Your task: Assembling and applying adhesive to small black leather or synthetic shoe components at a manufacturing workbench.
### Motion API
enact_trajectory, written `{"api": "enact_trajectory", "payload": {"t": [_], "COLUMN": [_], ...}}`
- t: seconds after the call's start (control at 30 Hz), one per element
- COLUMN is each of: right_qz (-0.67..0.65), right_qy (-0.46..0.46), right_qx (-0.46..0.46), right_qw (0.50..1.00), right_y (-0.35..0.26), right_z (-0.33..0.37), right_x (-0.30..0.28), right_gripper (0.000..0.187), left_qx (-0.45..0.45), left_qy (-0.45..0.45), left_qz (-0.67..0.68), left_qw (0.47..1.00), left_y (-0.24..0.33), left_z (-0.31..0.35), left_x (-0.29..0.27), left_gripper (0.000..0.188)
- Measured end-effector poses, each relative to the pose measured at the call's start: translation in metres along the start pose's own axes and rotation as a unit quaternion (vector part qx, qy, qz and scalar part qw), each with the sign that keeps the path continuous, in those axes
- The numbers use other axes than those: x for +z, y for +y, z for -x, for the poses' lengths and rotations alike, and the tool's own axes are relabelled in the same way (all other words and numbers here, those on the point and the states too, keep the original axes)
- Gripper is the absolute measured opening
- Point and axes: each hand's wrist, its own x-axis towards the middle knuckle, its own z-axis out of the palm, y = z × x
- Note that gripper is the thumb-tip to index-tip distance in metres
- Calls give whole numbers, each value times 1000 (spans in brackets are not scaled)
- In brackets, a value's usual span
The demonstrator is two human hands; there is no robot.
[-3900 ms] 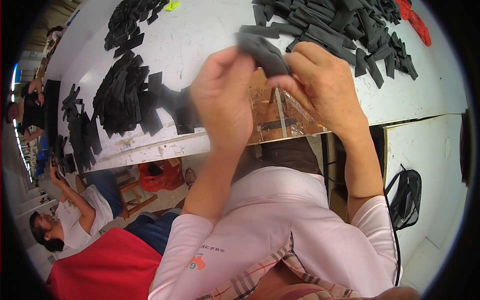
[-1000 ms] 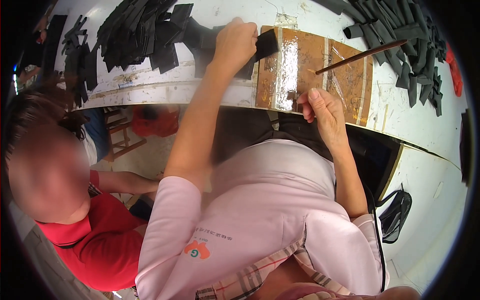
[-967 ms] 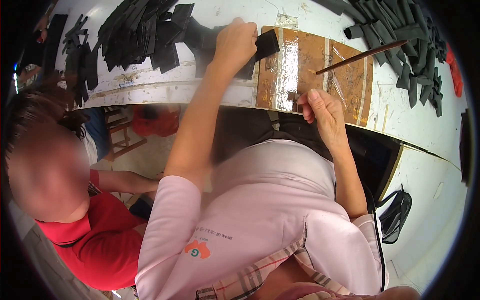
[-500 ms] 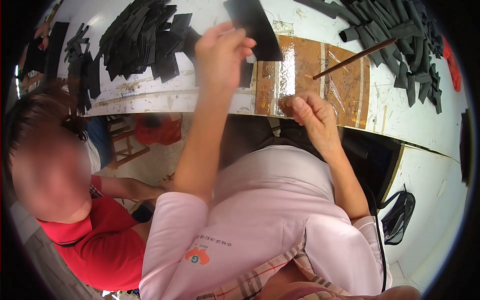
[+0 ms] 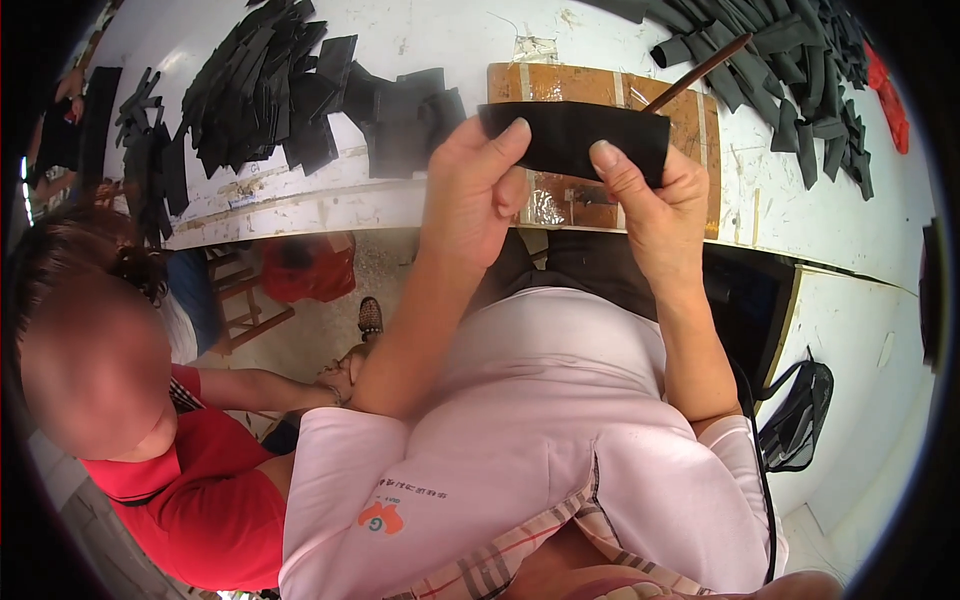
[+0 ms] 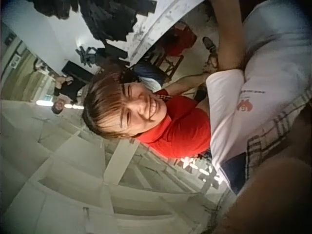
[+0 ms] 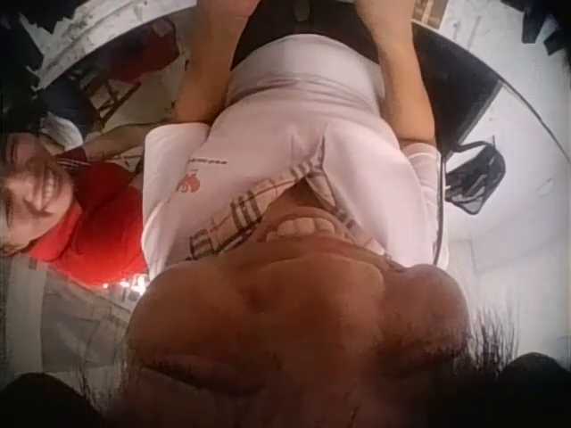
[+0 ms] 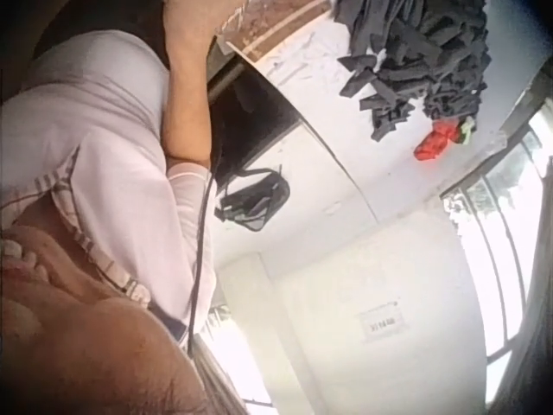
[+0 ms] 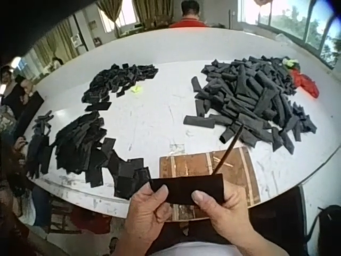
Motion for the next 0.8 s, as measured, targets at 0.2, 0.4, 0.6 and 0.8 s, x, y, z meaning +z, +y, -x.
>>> {"api": "enact_trajectory", "payload": {"t": [0.2, 0.4, 0.6, 0.8], "right_qz": [-170, 47, 314, 352], "right_qy": [58, 88, 85, 68], "right_qx": [57, -58, -183, -225], "right_qw": [982, 993, 928, 906], "right_y": [3, 16, 18, 25], "right_z": [4, -2, 2, 8], "right_x": [3, -3, -7, -10], "right_gripper": [18, 14, 16, 13], "left_qx": [-74, 1, 108, 43], "left_qy": [-43, 58, 68, 44], "left_qz": [199, 18, -155, -164], "left_qw": [976, 998, 980, 985], "left_y": [-18, -34, -15, -9], "left_z": [0, 2, 19, 24], "left_x": [11, 11, 28, 34], "left_gripper": [16, 23, 20, 24]}}
